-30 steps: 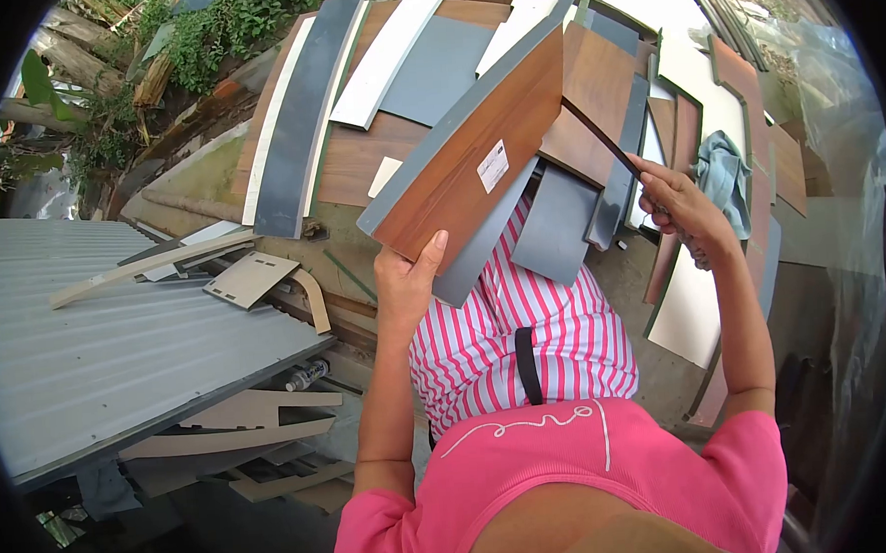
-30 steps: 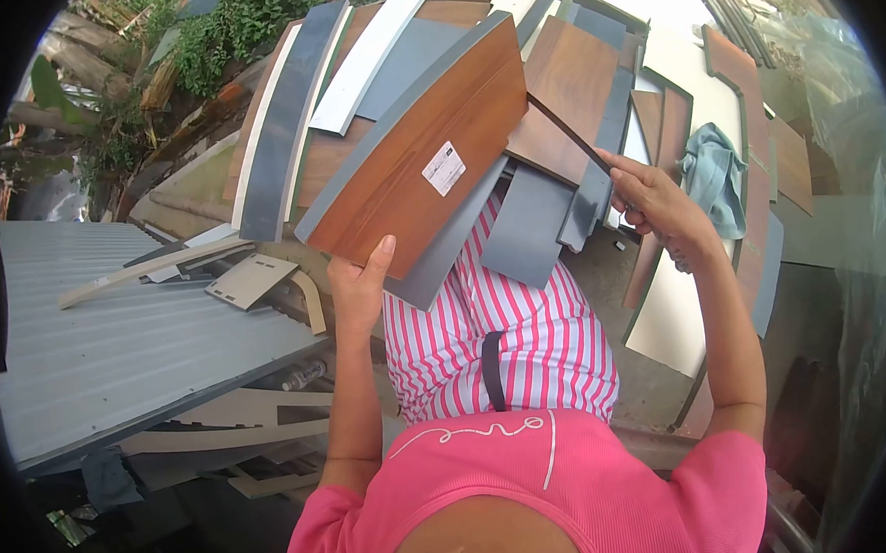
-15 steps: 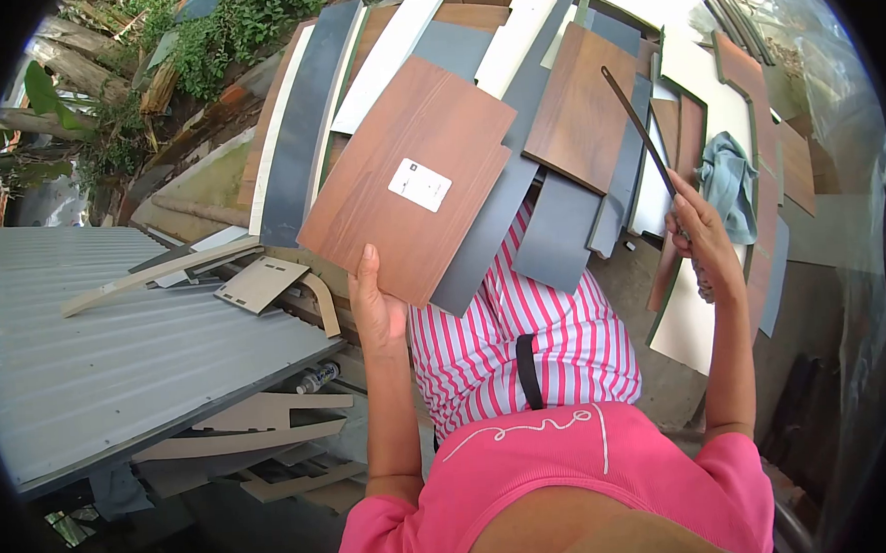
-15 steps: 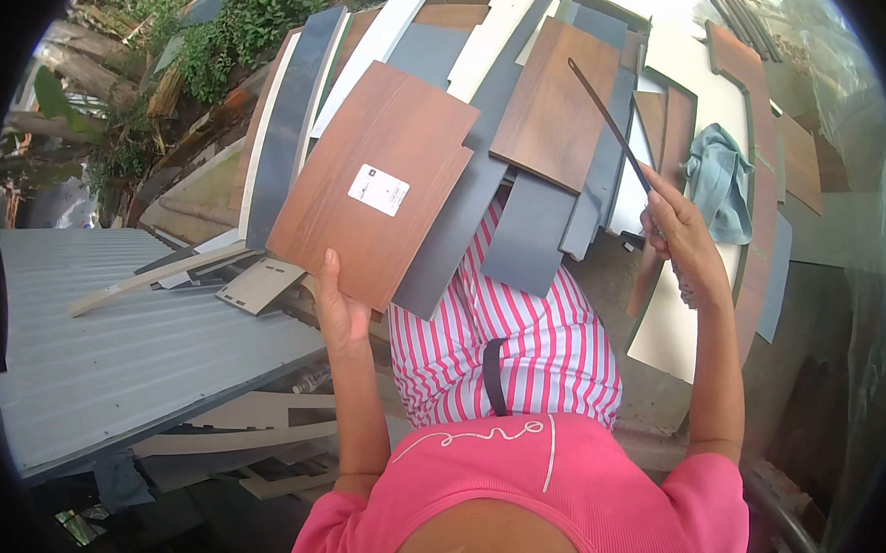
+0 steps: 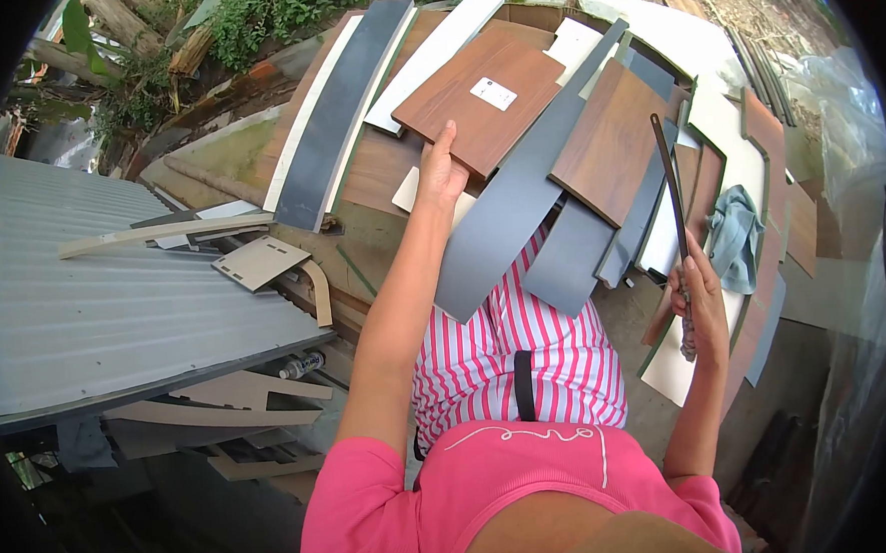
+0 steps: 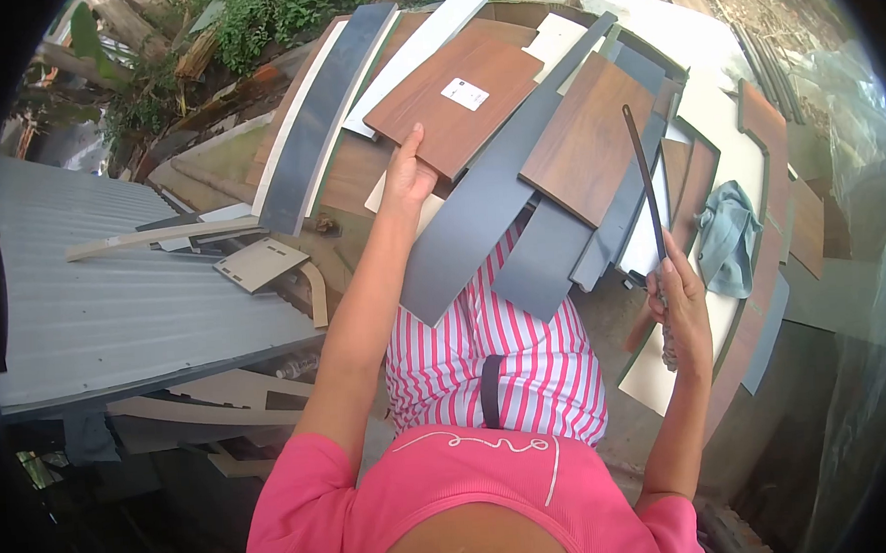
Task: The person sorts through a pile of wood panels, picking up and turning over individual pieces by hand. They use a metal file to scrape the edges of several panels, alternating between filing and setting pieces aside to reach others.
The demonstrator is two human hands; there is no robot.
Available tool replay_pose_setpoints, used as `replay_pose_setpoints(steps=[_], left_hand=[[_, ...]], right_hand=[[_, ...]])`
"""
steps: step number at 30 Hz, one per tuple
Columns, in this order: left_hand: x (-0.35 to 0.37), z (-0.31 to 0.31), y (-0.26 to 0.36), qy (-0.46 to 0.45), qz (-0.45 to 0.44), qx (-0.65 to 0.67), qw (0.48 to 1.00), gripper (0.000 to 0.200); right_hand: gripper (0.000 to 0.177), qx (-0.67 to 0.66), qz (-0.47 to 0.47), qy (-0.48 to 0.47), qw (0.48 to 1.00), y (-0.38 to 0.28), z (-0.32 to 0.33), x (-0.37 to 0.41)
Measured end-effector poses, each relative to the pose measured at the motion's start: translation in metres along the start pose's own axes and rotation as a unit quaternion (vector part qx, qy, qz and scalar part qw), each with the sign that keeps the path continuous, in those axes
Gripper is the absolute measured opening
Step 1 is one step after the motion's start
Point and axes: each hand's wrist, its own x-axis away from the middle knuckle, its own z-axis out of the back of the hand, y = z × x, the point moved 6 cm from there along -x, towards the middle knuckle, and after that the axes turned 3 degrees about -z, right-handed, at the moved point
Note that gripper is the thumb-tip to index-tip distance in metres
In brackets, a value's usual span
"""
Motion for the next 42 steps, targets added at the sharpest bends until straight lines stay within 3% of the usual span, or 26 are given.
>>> replay_pose_setpoints(steps=[4, 5, 7, 8, 10, 12, 14, 15, 16, 17, 18, 20, 23, 28, 31, 32, 33, 34, 35, 36, 38, 39, 42], left_hand=[[-0.011, 0.013, -0.018, 0.039, 0.109, 0.009, 0.993, 0.053], [-0.01, 0.015, -0.01, 0.046, 0.101, 0.013, 0.994, 0.053], [0.005, 0.006, -0.004, -0.058, 0.24, -0.136, 0.959, 0.047], [0.009, 0.007, 0.007, -0.048, 0.235, -0.132, 0.962, 0.047], [0.025, 0.01, 0.02, -0.126, 0.332, -0.311, 0.882, 0.042], [0.028, 0.008, 0.047, -0.119, 0.312, -0.358, 0.872, 0.041], [0.013, 0.007, 0.09, -0.047, 0.136, -0.505, 0.851, 0.041], [0.007, 0.014, 0.093, -0.045, 0.137, -0.504, 0.852, 0.041], [-0.005, 0.015, 0.115, -0.02, -0.07, -0.685, 0.725, 0.044], [-0.007, 0.006, 0.127, 0.008, -0.271, -0.802, 0.532, 0.05], [-0.016, 0.016, 0.124, 0.01, -0.271, -0.8, 0.535, 0.05], [-0.036, 0.029, 0.112, -0.012, -0.241, -0.866, 0.438, 0.063], [-0.055, 0.035, 0.103, -0.043, -0.28, -0.868, 0.407, 0.069], [-0.068, 0.028, 0.115, -0.052, -0.225, -0.867, 0.441, 0.073], [-0.068, 0.016, 0.135, -0.069, -0.168, -0.825, 0.535, 0.071], [-0.064, 0.006, 0.14, -0.071, -0.168, -0.825, 0.535, 0.071], [-0.051, -0.005, 0.144, -0.087, -0.062, -0.719, 0.686, 0.067], [-0.037, -0.011, 0.14, -0.098, 0.047, -0.582, 0.806, 0.064], [-0.027, -0.009, 0.136, -0.111, 0.12, -0.482, 0.861, 0.061], [-0.016, -0.006, 0.137, -0.112, 0.12, -0.484, 0.86, 0.061], [0.015, -0.001, 0.126, -0.087, 0.187, -0.261, 0.943, 0.059], [0.031, -0.002, 0.124, -0.087, 0.19, -0.263, 0.942, 0.059], [0.084, -0.012, 0.114, -0.101, 0.206, -0.084, 0.97, 0.064]], right_hand=[[0.05, 0.013, 0.007, -0.003, 1.0, 0.01, 0.0, -0.002], [0.05, 0.015, 0.004, -0.004, 1.0, 0.009, -0.002, -0.002], [0.05, 0.022, 0.0, -0.015, 1.0, 0.006, -0.008, -0.003], [0.05, 0.027, -0.005, -0.008, 1.0, 0.006, -0.009, -0.004], [0.05, 0.034, -0.011, -0.011, 0.999, 0.005, -0.014, -0.009], [0.051, 0.05, -0.005, -0.007, 0.999, 0.003, -0.018, -0.013], [0.051, 0.049, -0.004, -0.019, 0.999, 0.004, -0.024, -0.018], [0.051, 0.048, -0.011, -0.024, 0.999, 0.007, -0.027, -0.021], [0.051, 0.047, -0.016, -0.029, 0.998, 0.008, -0.03, -0.024], [0.051, 0.041, -0.016, -0.039, 0.998, 0.009, -0.034, -0.025], [0.051, 0.045, -0.015, -0.039, 0.998, 0.008, -0.036, -0.026], [0.05, 0.054, -0.015, -0.049, 0.997, 0.005, -0.043, -0.027], [0.049, 0.054, -0.012, -0.052, 0.997, 0.005, -0.045, -0.025], [0.048, 0.038, -0.002, -0.043, 0.998, 0.009, -0.042, -0.015], [0.048, 0.028, -0.006, -0.029, 0.999, 0.012, -0.037, -0.012], [0.048, 0.019, -0.006, -0.032, 0.999, 0.013, -0.035, -0.011], [0.048, 0.019, -0.007, -0.03, 0.999, 0.012, -0.035, -0.012], [0.048, 0.018, -0.006, -0.03, 0.999, 0.012, -0.035, -0.013], [0.048, 0.018, -0.003, -0.035, 0.999, 0.013, -0.036, -0.014], [0.048, 0.018, 0.0, -0.04, 0.999, 0.013, -0.037, -0.015], [0.049, 0.023, -0.006, -0.044, 0.999, 0.011, -0.041, -0.015], [0.049, 0.033, -0.013, -0.049, 0.998, 0.012, -0.044, -0.015], [0.049, 0.051, -0.008, -0.068, 0.996, 0.01, -0.049, -0.016]])
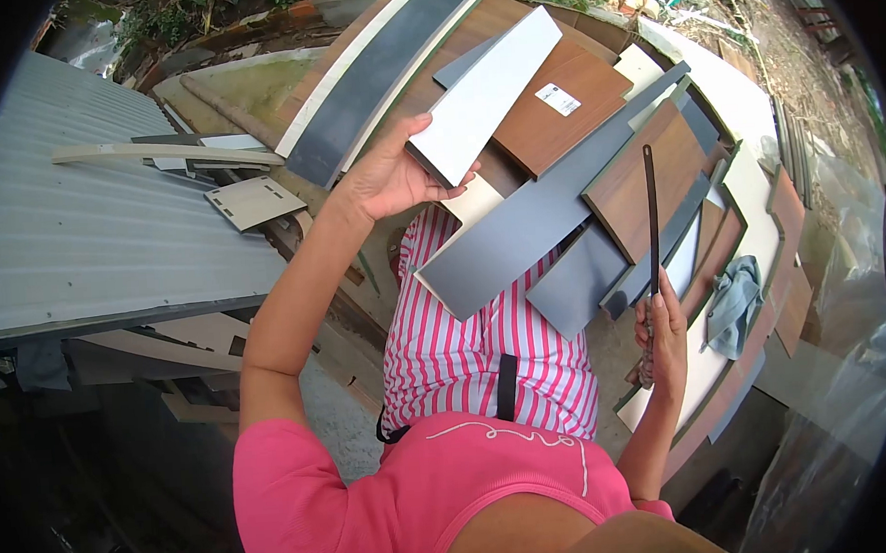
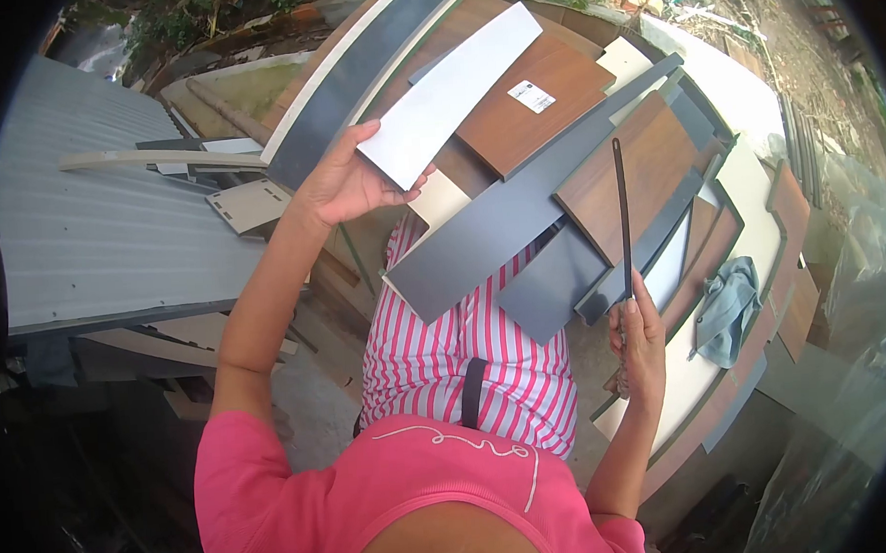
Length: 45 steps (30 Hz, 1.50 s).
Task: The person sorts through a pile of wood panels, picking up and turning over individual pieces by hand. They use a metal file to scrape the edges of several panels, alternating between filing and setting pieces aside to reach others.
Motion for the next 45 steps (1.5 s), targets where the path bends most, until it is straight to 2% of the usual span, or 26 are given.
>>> replay_pose_setpoints(steps=[2, 3, 5, 6, 12, 14, 15, 16, 18, 19, 20, 21, 22, 23, 24, 25, 26, 28, 30, 33, 34, 36, 38, 39, 41, 45], left_hand=[[0.029, -0.014, -0.021, -0.046, 0.017, 0.073, 0.996, 0.061], [0.042, -0.019, -0.033, -0.046, 0.019, 0.073, 0.996, 0.061], [0.068, -0.025, -0.056, -0.016, 0.011, 0.209, 0.978, 0.065], [0.079, -0.024, -0.074, -0.038, 0.018, 0.237, 0.971, 0.067], [0.121, -0.038, -0.136, -0.057, 0.062, 0.282, 0.956, 0.068], [0.112, -0.015, -0.16, 0.01, 0.099, 0.194, 0.976, 0.061], [0.107, -0.006, -0.162, 0.101, 0.084, 0.17, 0.977, 0.056], [0.103, -0.005, -0.16, 0.103, 0.081, 0.173, 0.976, 0.056], [0.097, -0.003, -0.148, 0.11, 0.079, -0.069, 0.988, 0.057], [0.094, -0.008, -0.146, 0.108, 0.08, -0.067, 0.989, 0.057], [0.091, -0.011, -0.132, 0.13, -0.016, -0.147, 0.98, 0.056], [0.092, -0.016, -0.117, 0.153, -0.11, -0.225, 0.956, 0.055], [0.09, -0.019, -0.115, 0.157, -0.105, -0.22, 0.957, 0.055], [0.088, -0.025, -0.111, 0.128, -0.122, -0.156, 0.972, 0.053], [0.087, -0.028, -0.108, 0.1, -0.14, -0.09, 0.981, 0.051], [0.087, -0.025, -0.11, 0.101, -0.124, -0.027, 0.987, 0.05], [0.09, -0.025, -0.107, 0.107, -0.123, -0.025, 0.986, 0.05], [0.094, -0.027, -0.103, 0.104, -0.108, 0.042, 0.988, 0.052], [0.097, -0.022, -0.107, 0.1, -0.125, 0.034, 0.986, 0.052], [0.103, -0.023, -0.113, 0.099, -0.13, 0.047, 0.985, 0.05], [0.109, -0.023, -0.114, 0.116, -0.125, 0.045, 0.984, 0.049], [0.119, -0.022, -0.119, 0.127, -0.122, 0.043, 0.983, 0.049], [0.131, -0.015, -0.142, 0.152, -0.025, 0.152, 0.976, 0.05], [0.138, -0.014, -0.143, 0.147, -0.023, 0.152, 0.977, 0.05], [0.149, -0.025, -0.144, 0.044, -0.019, 0.138, 0.989, 0.052], [0.161, -0.023, -0.152, 0.053, -0.006, 0.123, 0.991, 0.052]], right_hand=[[0.05, 0.003, -0.001, -0.003, 1.0, -0.003, -0.003, 0.0], [0.05, 0.0, 0.0, -0.008, 1.0, -0.003, -0.004, -0.001], [0.05, -0.005, 0.001, -0.012, 1.0, -0.002, -0.006, -0.003], [0.05, 0.0, 0.005, -0.015, 1.0, -0.001, -0.007, -0.004], [0.05, 0.005, 0.0, -0.034, 0.999, -0.002, -0.025, -0.008], [0.05, 0.01, 0.0, -0.047, 0.999, -0.005, -0.035, -0.009], [0.049, 0.024, 0.009, -0.055, 0.998, -0.007, -0.039, -0.01], [0.048, 0.037, 0.02, -0.061, 0.997, -0.009, -0.043, -0.009], [0.046, 0.08, 0.039, -0.072, 0.993, -0.01, -0.048, -0.007], [0.045, 0.12, 0.058, -0.082, 0.988, -0.01, -0.052, -0.004], [0.045, 0.123, 0.055, -0.08, 0.988, -0.007, -0.054, 0.0], [0.045, 0.151, 0.085, -0.082, 0.981, -0.007, -0.058, 0.005], [0.044, 0.179, 0.114, -0.086, 0.973, -0.006, -0.064, 0.011], [0.041, 0.183, 0.148, -0.086, 0.968, -0.003, -0.069, 0.017], [0.041, 0.186, 0.14, -0.092, 0.968, 0.001, -0.073, 0.022], [0.039, 0.216, 0.227, -0.111, 0.943, -0.004, -0.081, 0.031], [0.039, 0.241, 0.316, -0.128, 0.909, -0.01, -0.09, 0.04], [0.044, 0.266, 0.339, -0.137, 0.892, -0.02, -0.1, 0.054], [0.049, 0.269, 0.405, -0.197, 0.852, -0.027, -0.111, 0.067], [0.053, 0.328, 0.427, -0.196, 0.82, -0.033, -0.109, 0.07], [0.053, 0.366, 0.435, -0.195, 0.799, -0.035, -0.108, 0.069], [0.053, 0.393, 0.429, -0.18, 0.793, -0.041, -0.102, 0.061], [0.053, 0.421, 0.42, -0.16, 0.788, -0.045, -0.097, 0.048], [0.053, 0.426, 0.412, -0.136, 0.794, -0.047, -0.093, 0.037], [0.051, 0.433, 0.384, -0.094, 0.81, -0.052, -0.08, 0.013], [0.038, 0.463, 0.333, 0.018, 0.821, -0.064, -0.046, -0.059]])
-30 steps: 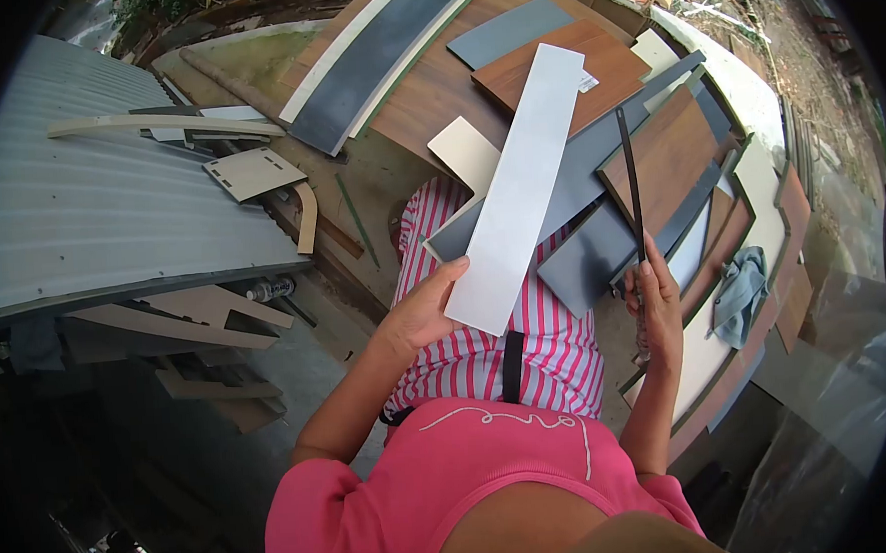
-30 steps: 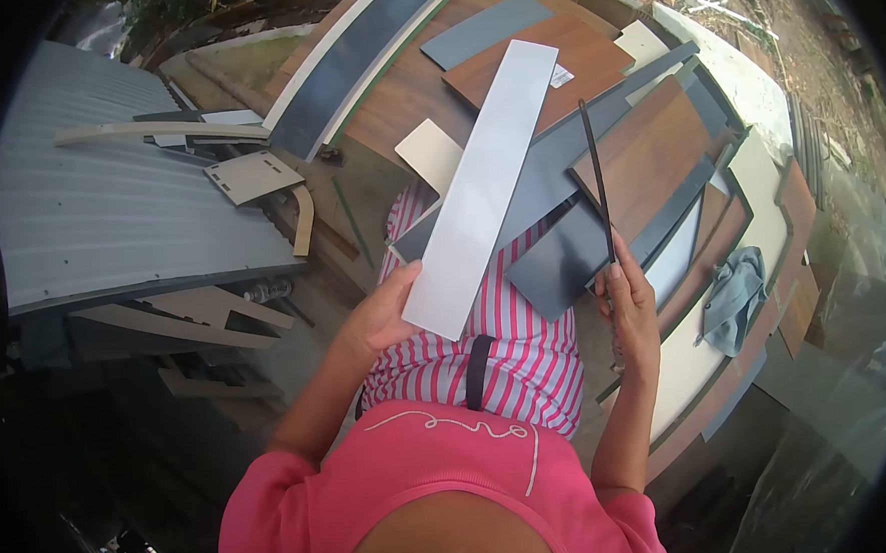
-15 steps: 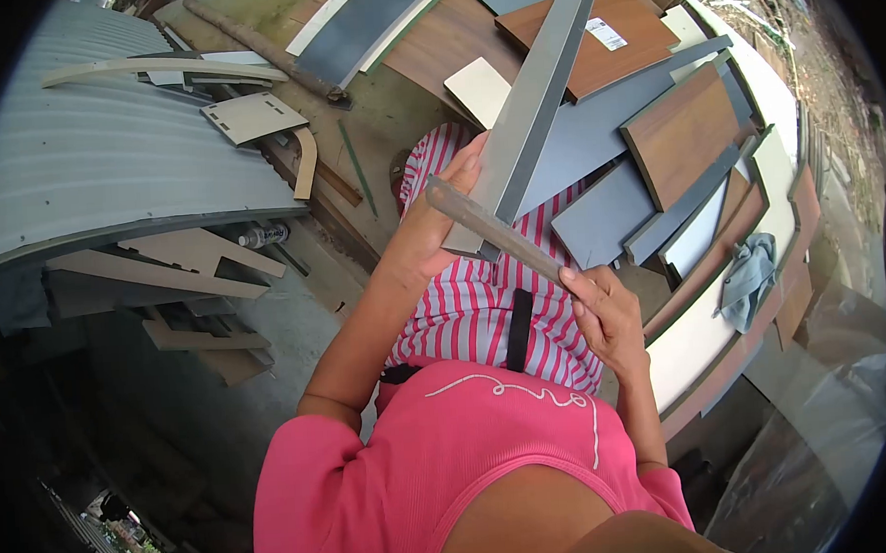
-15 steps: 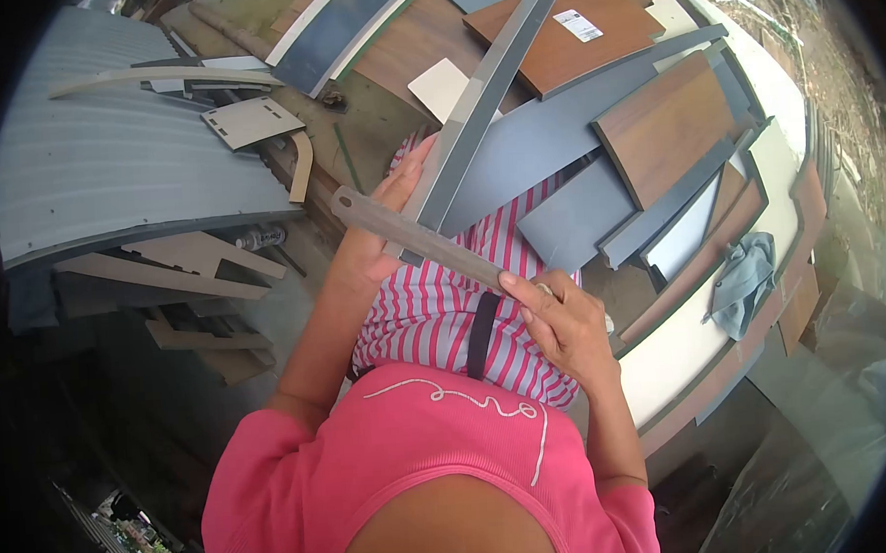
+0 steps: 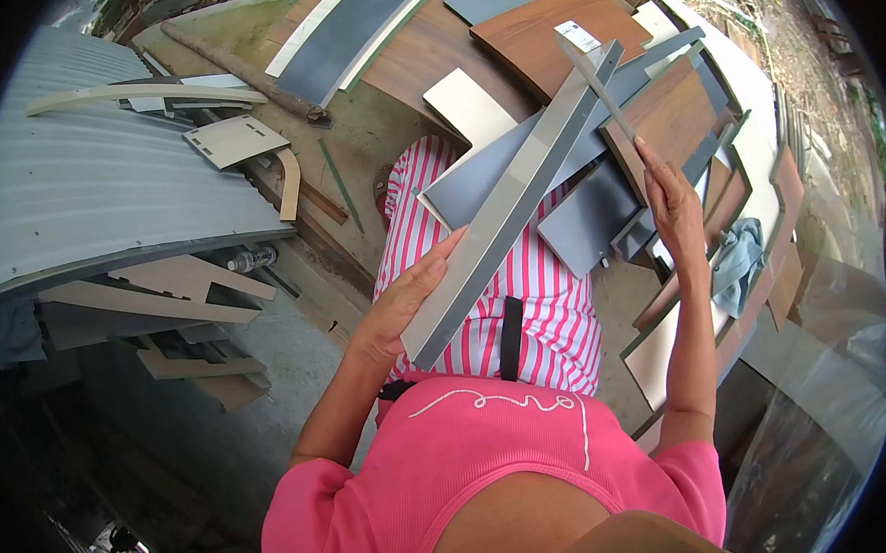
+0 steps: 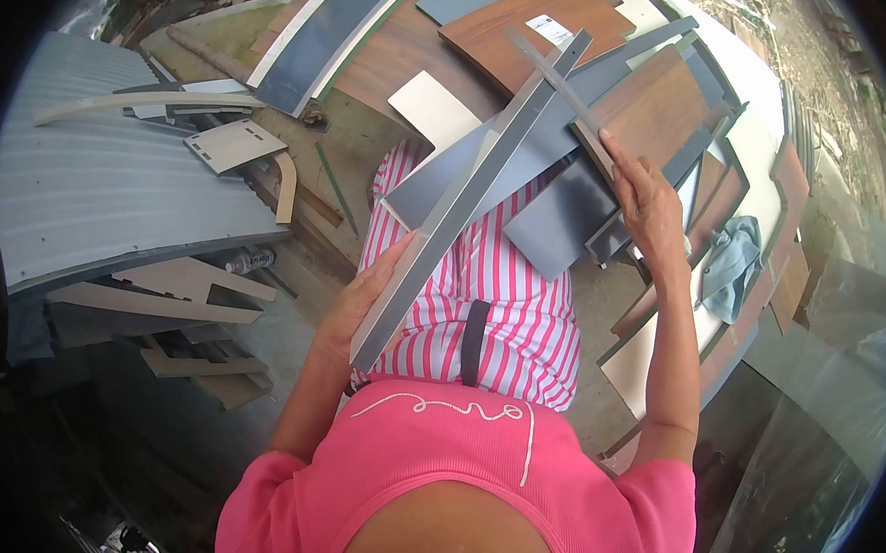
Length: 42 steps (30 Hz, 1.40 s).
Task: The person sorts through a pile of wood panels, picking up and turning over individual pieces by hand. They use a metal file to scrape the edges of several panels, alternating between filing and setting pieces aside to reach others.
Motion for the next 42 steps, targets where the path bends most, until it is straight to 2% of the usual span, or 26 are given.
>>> replay_pose_setpoints(steps=[2, 4, 5, 7, 8, 9, 11, 13, 15, 18, 20, 21, 23, 27, 29, 30, 31, 33, 34, 35, 38, 39, 42], left_hand=[[0.002, 0.006, -0.004, -0.053, -0.009, 0.062, 0.997, 0.052], [0.004, 0.011, -0.005, -0.045, -0.004, 0.059, 0.997, 0.052], [0.004, 0.014, -0.005, -0.034, 0.002, 0.056, 0.998, 0.052], [0.006, 0.016, -0.007, -0.019, 0.002, 0.049, 0.999, 0.053], [0.005, 0.017, -0.008, -0.009, 0.006, 0.038, 0.999, 0.053], [0.005, 0.012, -0.005, -0.01, 0.008, 0.038, 0.999, 0.053], [0.004, 0.004, -0.004, 0.046, 0.042, 0.045, 0.997, 0.053], [0.004, 0.004, -0.003, 0.031, 0.039, 0.03, 0.998, 0.053], [0.005, 0.005, -0.001, 0.018, 0.031, 0.013, 0.999, 0.053], [0.006, 0.012, -0.005, 0.023, 0.036, 0.083, 0.996, 0.047], [0.006, 0.01, -0.006, -0.114, 0.014, 0.162, 0.98, 0.039], [0.006, 0.015, -0.01, -0.115, 0.016, 0.163, 0.98, 0.039], [0.006, 0.02, -0.017, -0.122, 0.025, 0.192, 0.973, 0.054], [0.003, 0.007, -0.014, -0.124, 0.011, 0.171, 0.977, 0.049], [-0.004, 0.014, -0.02, -0.036, 0.062, 0.109, 0.991, 0.041], [-0.007, 0.019, -0.018, -0.031, 0.061, 0.023, 0.997, 0.042], [-0.012, 0.019, -0.017, -0.031, 0.061, 0.024, 0.997, 0.042], [-0.023, 0.009, -0.016, -0.069, 0.049, -0.058, 0.995, 0.066], [-0.025, 0.004, -0.016, -0.085, 0.085, -0.083, 0.989, 0.09], [-0.027, -0.001, -0.018, -0.085, 0.084, -0.083, 0.989, 0.09], [-0.037, -0.019, -0.022, -0.083, 0.124, -0.189, 0.97, 0.116], [-0.04, -0.02, -0.024, -0.084, 0.125, -0.191, 0.97, 0.116], [-0.046, -0.022, -0.028, -0.072, 0.121, -0.206, 0.968, 0.11]], right_hand=[[0.035, 0.016, -0.021, 0.025, 0.999, 0.032, 0.004, -0.02], [0.033, 0.054, -0.112, 0.053, 0.991, 0.048, 0.017, -0.033], [0.033, 0.053, -0.107, 0.054, 0.991, 0.046, 0.019, -0.036], [0.034, -0.04, -0.105, 0.04, 0.993, 0.029, 0.019, -0.028], [0.036, -0.064, -0.04, 0.034, 0.997, 0.016, 0.014, -0.024], [0.036, -0.063, -0.042, 0.035, 0.997, 0.008, 0.013, -0.021], [0.036, 0.083, -0.036, -0.054, 0.994, -0.004, 0.003, -0.016], [0.035, 0.06, -0.055, -0.03, 0.996, 0.013, -0.001, -0.021], [0.034, 0.041, -0.098, 0.041, 0.994, 0.036, 0.005, -0.025], [0.034, -0.022, -0.122, 0.022, 0.992, 0.037, 0.003, -0.02], [0.035, -0.065, -0.114, -0.005, 0.991, 0.028, -0.001, -0.015], [0.035, -0.063, -0.117, -0.005, 0.991, 0.028, -0.002, -0.015], [0.035, -0.054, -0.131, -0.032, 0.989, 0.029, -0.008, -0.013], [0.035, -0.092, -0.118, -0.023, 0.988, 0.023, -0.007, -0.013], [0.035, -0.083, -0.114, -0.033, 0.989, 0.018, -0.009, -0.013], [0.035, -0.072, -0.111, -0.043, 0.99, 0.016, -0.01, -0.012], [0.035, -0.072, -0.111, -0.043, 0.99, 0.013, -0.01, -0.012], [0.035, -0.081, -0.147, -0.067, 0.984, 0.012, -0.012, -0.012], [0.035, -0.081, -0.145, -0.067, 0.984, 0.01, -0.014, -0.012], [0.035, -0.085, -0.14, -0.055, 0.985, 0.009, -0.014, -0.012], [0.035, -0.093, -0.106, -0.025, 0.99, 0.002, -0.016, -0.013], [0.035, -0.096, -0.079, -0.011, 0.992, -0.003, -0.017, -0.014], [0.035, -0.132, -0.1, -0.03, 0.986, -0.008, -0.026, -0.015]])
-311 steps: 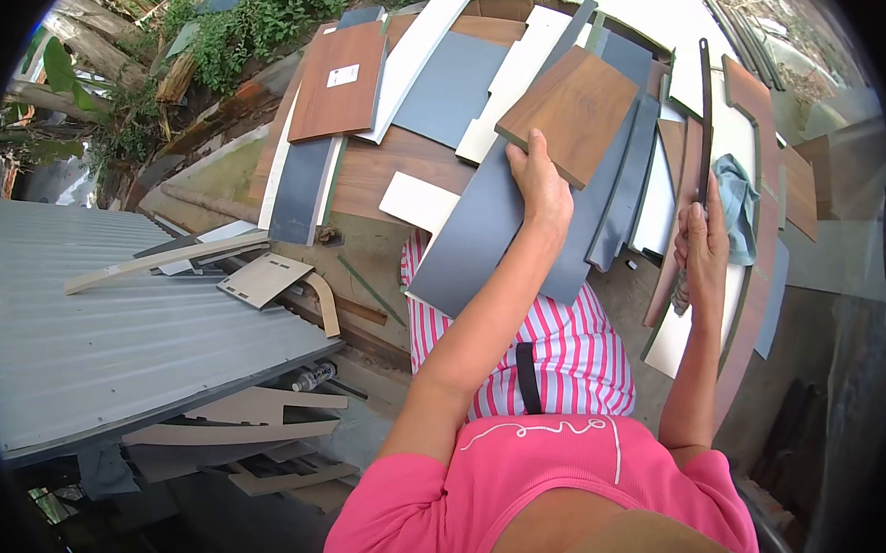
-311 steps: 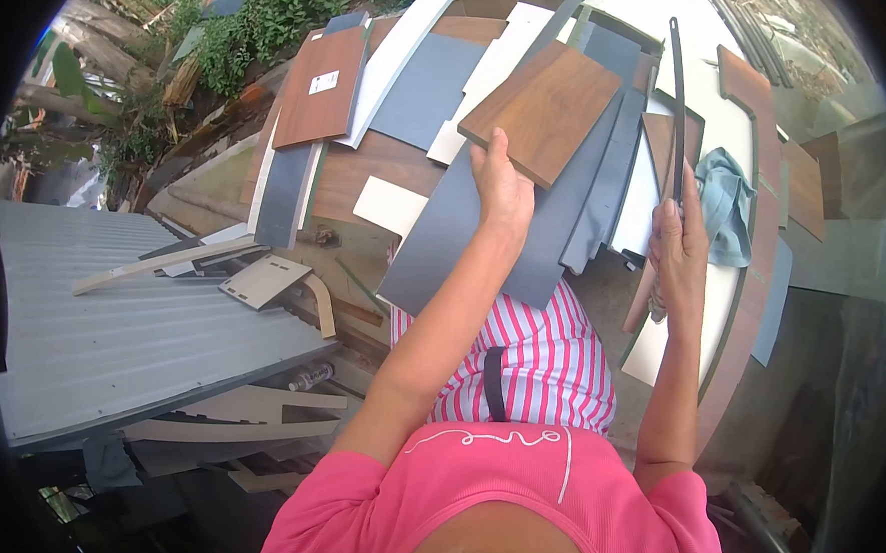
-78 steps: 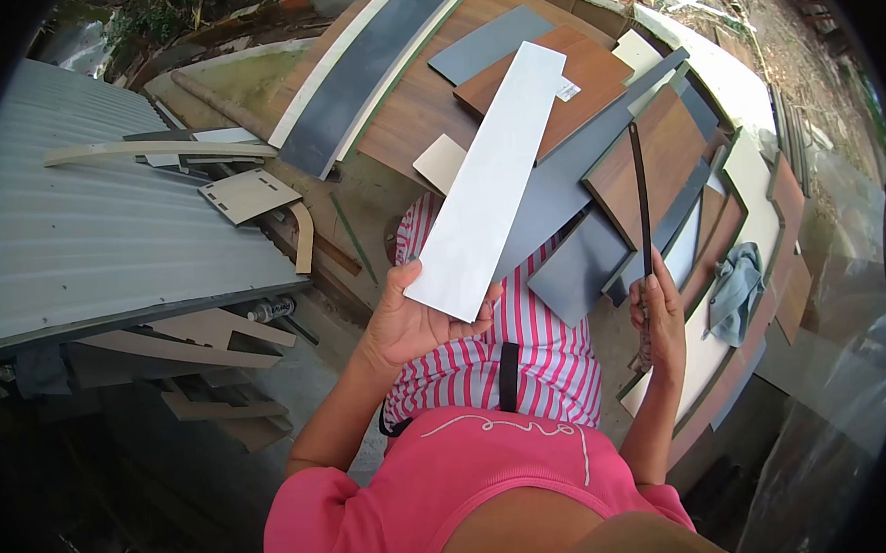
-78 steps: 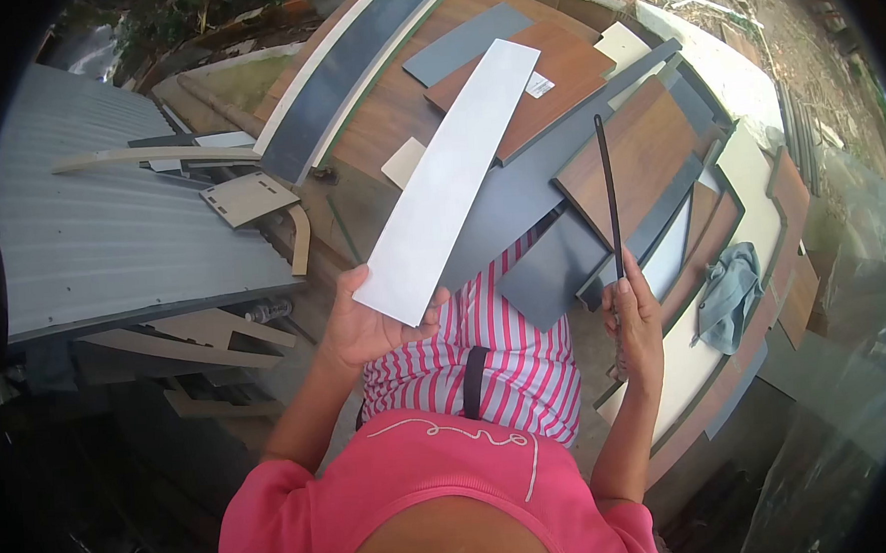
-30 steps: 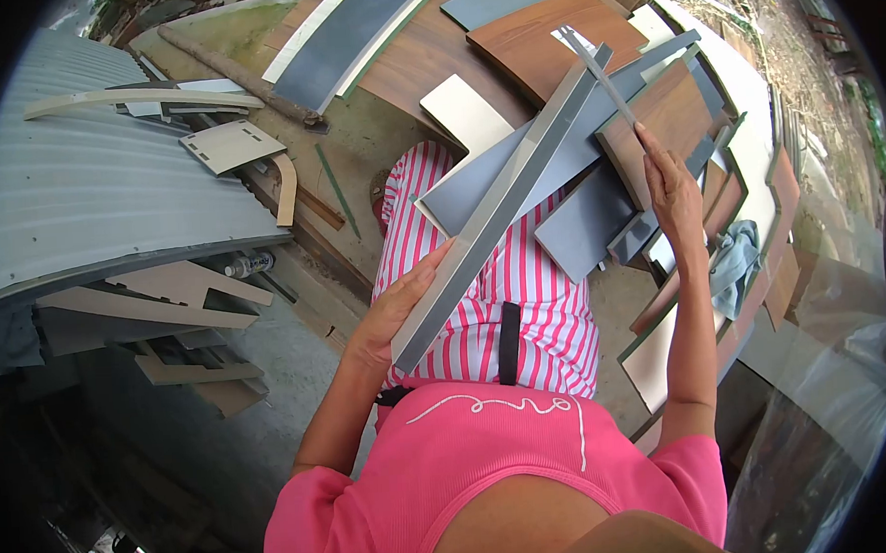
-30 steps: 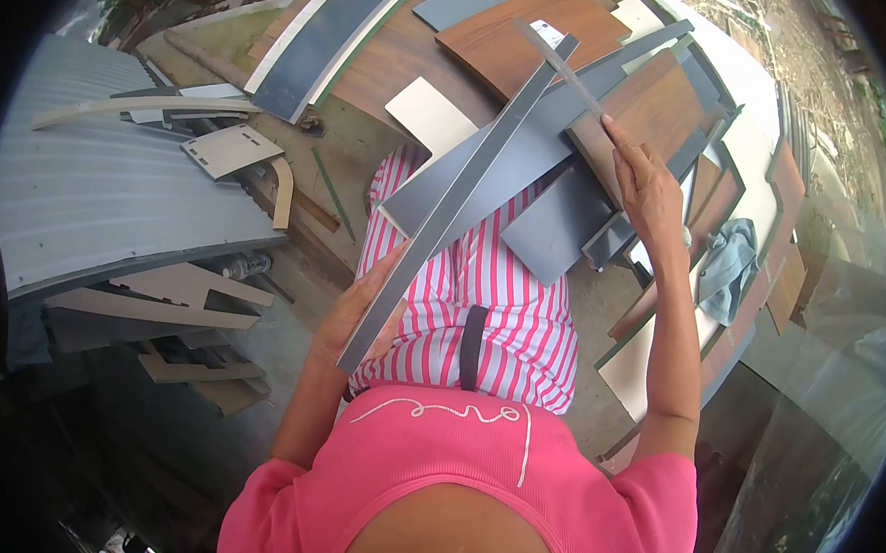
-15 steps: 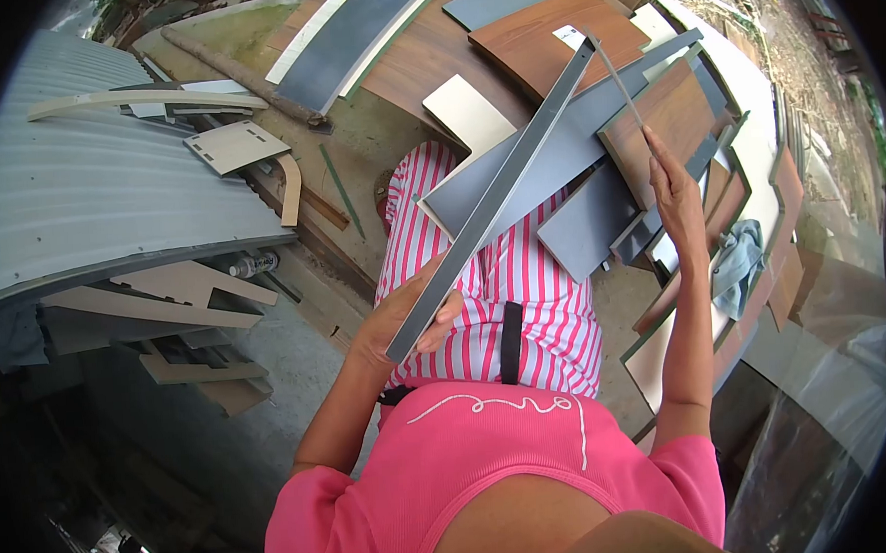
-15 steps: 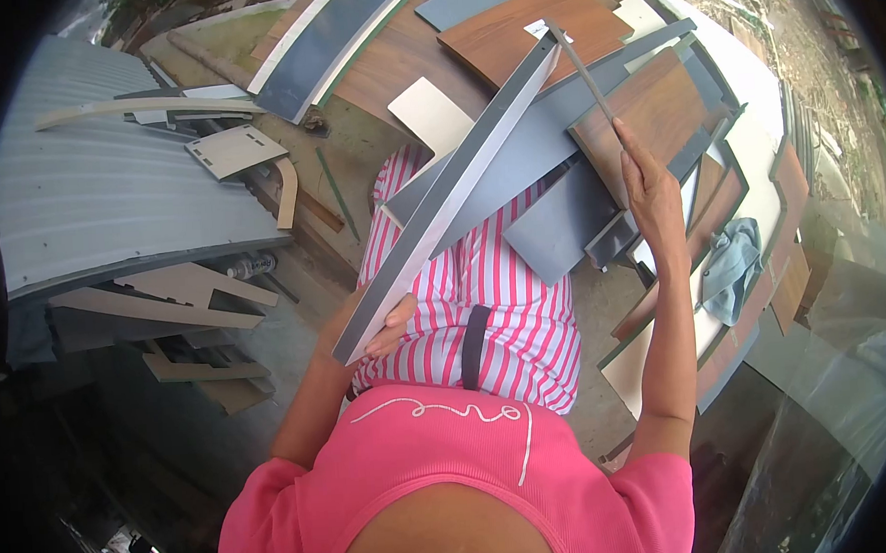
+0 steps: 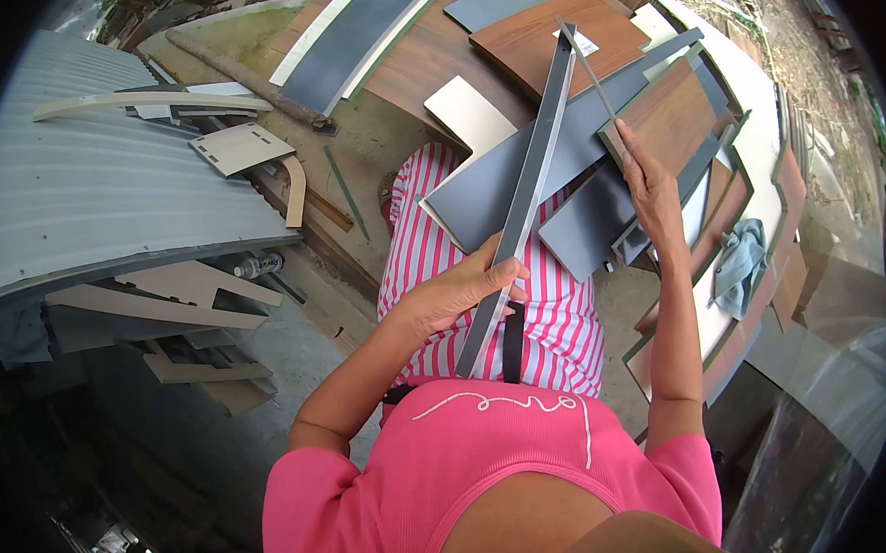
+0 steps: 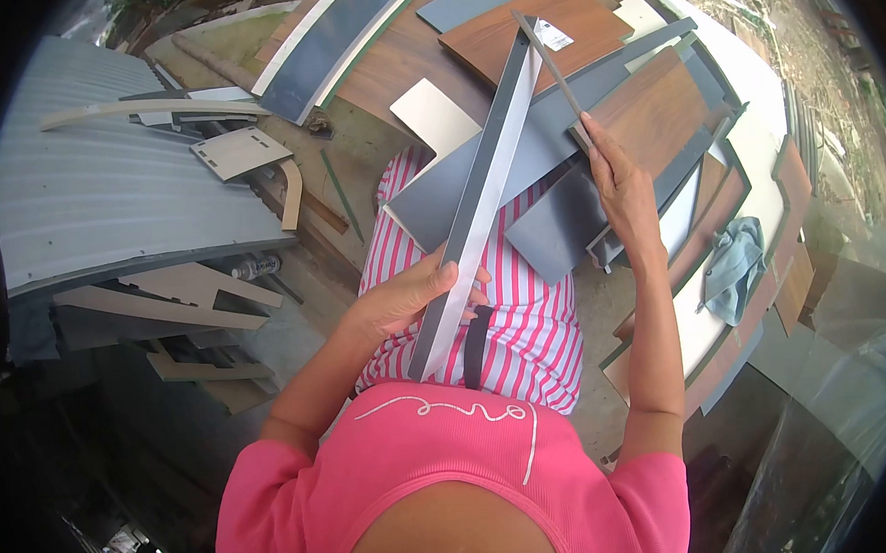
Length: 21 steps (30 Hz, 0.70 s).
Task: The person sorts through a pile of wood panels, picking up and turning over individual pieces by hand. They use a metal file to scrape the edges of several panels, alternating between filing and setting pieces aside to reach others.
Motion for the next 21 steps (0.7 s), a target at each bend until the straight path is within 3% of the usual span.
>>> replay_pose_setpoints(steps=[2, 4, 6, 9, 11, 13, 17, 19, 21], left_hand=[[-0.003, 0.005, 0.003, 0.07, -0.002, -0.032, 0.997, 0.091], [-0.004, 0.005, 0.011, 0.077, -0.028, -0.036, 0.996, 0.079], [-0.001, 0.004, 0.024, 0.104, -0.077, -0.027, 0.991, 0.06], [0.009, 0.011, 0.034, 0.119, -0.116, -0.051, 0.985, 0.062], [0.02, 0.021, 0.035, 0.12, -0.113, -0.086, 0.983, 0.061], [0.036, 0.028, 0.047, 0.125, -0.146, -0.118, 0.974, 0.062], [0.052, 0.04, 0.057, 0.088, -0.187, -0.22, 0.953, 0.057], [0.058, 0.046, 0.055, 0.082, -0.182, -0.238, 0.95, 0.061], [0.063, 0.053, 0.053, 0.118, -0.157, -0.289, 0.937, 0.065]], right_hand=[[0.035, 0.0, -0.019, -0.015, 1.0, -0.004, -0.005, -0.002], [0.035, -0.001, -0.037, -0.03, 0.999, -0.002, -0.01, -0.003], [0.035, -0.02, 0.015, 0.019, 0.999, -0.007, -0.007, -0.004], [0.035, -0.104, -0.057, -0.009, 0.993, -0.007, 0.015, -0.004], [0.036, -0.16, -0.047, 0.018, 0.986, -0.01, 0.041, -0.007], [0.037, -0.207, -0.056, -0.02, 0.977, -0.026, 0.071, -0.005], [0.038, -0.187, 0.032, -0.041, 0.981, -0.052, 0.121, -0.008], [0.037, -0.105, 0.114, -0.098, 0.983, -0.071, 0.133, -0.006], [0.039, -0.094, 0.112, -0.107, 0.983, -0.078, 0.146, -0.005]])
